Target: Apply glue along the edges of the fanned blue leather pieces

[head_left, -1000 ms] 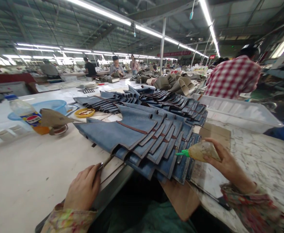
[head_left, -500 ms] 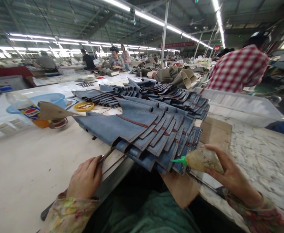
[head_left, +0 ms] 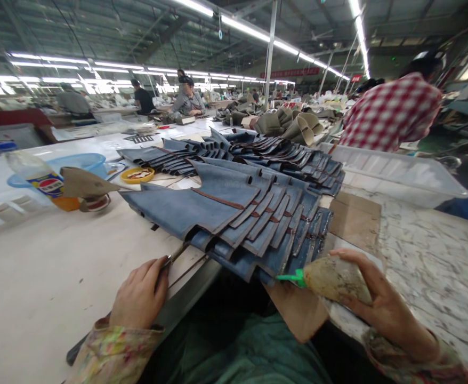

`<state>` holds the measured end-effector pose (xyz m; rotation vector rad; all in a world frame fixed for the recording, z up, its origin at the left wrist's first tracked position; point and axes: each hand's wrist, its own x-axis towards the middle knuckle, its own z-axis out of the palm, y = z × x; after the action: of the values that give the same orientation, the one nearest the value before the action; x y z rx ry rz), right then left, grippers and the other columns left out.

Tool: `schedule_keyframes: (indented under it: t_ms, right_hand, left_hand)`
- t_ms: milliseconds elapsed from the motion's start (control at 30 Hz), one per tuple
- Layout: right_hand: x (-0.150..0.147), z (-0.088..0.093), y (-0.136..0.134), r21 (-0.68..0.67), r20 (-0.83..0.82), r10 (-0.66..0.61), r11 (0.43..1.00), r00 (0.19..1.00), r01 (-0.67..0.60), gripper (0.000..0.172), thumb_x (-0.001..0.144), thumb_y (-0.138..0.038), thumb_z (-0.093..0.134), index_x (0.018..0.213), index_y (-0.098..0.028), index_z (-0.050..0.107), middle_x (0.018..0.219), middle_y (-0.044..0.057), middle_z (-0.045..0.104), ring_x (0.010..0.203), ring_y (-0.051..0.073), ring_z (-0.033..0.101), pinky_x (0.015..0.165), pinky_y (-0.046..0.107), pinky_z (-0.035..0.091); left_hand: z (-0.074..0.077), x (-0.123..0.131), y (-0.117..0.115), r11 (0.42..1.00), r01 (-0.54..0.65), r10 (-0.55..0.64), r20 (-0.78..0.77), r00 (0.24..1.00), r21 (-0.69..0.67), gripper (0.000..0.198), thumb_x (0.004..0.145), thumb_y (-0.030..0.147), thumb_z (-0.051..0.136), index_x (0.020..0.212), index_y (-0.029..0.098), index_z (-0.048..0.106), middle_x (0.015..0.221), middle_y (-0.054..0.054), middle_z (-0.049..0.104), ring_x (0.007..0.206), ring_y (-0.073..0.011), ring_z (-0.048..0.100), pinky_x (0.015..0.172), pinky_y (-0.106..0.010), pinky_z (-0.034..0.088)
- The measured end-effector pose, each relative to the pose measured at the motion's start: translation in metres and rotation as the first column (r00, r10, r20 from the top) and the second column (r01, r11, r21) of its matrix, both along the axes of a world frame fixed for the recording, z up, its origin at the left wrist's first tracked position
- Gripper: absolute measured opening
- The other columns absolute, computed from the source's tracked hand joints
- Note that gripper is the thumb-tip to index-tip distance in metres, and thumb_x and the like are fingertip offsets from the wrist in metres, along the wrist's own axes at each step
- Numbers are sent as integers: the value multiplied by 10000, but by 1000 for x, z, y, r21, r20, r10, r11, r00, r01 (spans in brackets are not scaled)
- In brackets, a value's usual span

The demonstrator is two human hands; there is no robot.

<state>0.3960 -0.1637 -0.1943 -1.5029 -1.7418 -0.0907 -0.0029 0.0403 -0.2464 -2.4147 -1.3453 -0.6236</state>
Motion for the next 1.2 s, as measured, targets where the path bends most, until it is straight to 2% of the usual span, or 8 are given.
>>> schedule_keyframes:
  t_ms: [300,433,567,867,1067,1200]
  right_hand:
    - [-6,2,2,13,-12,5,1000,1000,-5,493,802,-325,583,1253,-265,391,1160,90,504,1097,258,504,907,335,467]
    - [-4,11,1,41,-25,-73,996,997,74,473,822,-330,545,1261,-278,376,1147,91,516,1050,282,539,853,372,499]
    - [-2,15,3,38,-20,-119,992,993,119,461,836,-343,529,1263,-270,370,1156,89,508,1060,275,535,860,375,495]
    - [-5,1,8,45,-20,15,999,1000,-14,494,808,-292,583,1255,-246,377,1172,101,478,1113,251,476,907,348,460]
    - [19,-1,25,79,15,-153,985,988,151,504,787,-319,617,1232,-245,393,1186,107,475,1117,276,465,942,436,416]
    - [19,3,24,58,26,-146,988,989,144,499,792,-337,607,1233,-241,393,1189,110,472,1123,280,462,940,436,418]
  left_hand:
    - [2,1,-1,1000,6,-6,-3,1000,8,379,895,368,355,1130,150,558,1036,-78,617,902,-218,572,820,-351,440]
    - [-2,-2,3,1000,21,-21,-13,1000,14,385,890,382,364,1143,157,547,1050,-82,618,916,-220,576,828,-350,438]
    - [-4,-6,6,999,44,-43,-38,998,28,379,879,386,392,1145,163,543,1044,-71,619,907,-212,581,813,-342,447]
    - [-2,-4,3,999,34,-33,-41,999,30,393,890,394,357,1148,159,537,1035,-73,612,897,-220,577,811,-358,444]
    - [-6,-6,6,999,29,-27,-54,998,45,389,887,397,371,1152,158,528,1047,-80,610,909,-222,574,821,-356,439]
    - [-5,-4,5,998,29,-26,-38,999,58,389,896,393,350,1141,154,534,1038,-82,611,903,-224,575,818,-360,441]
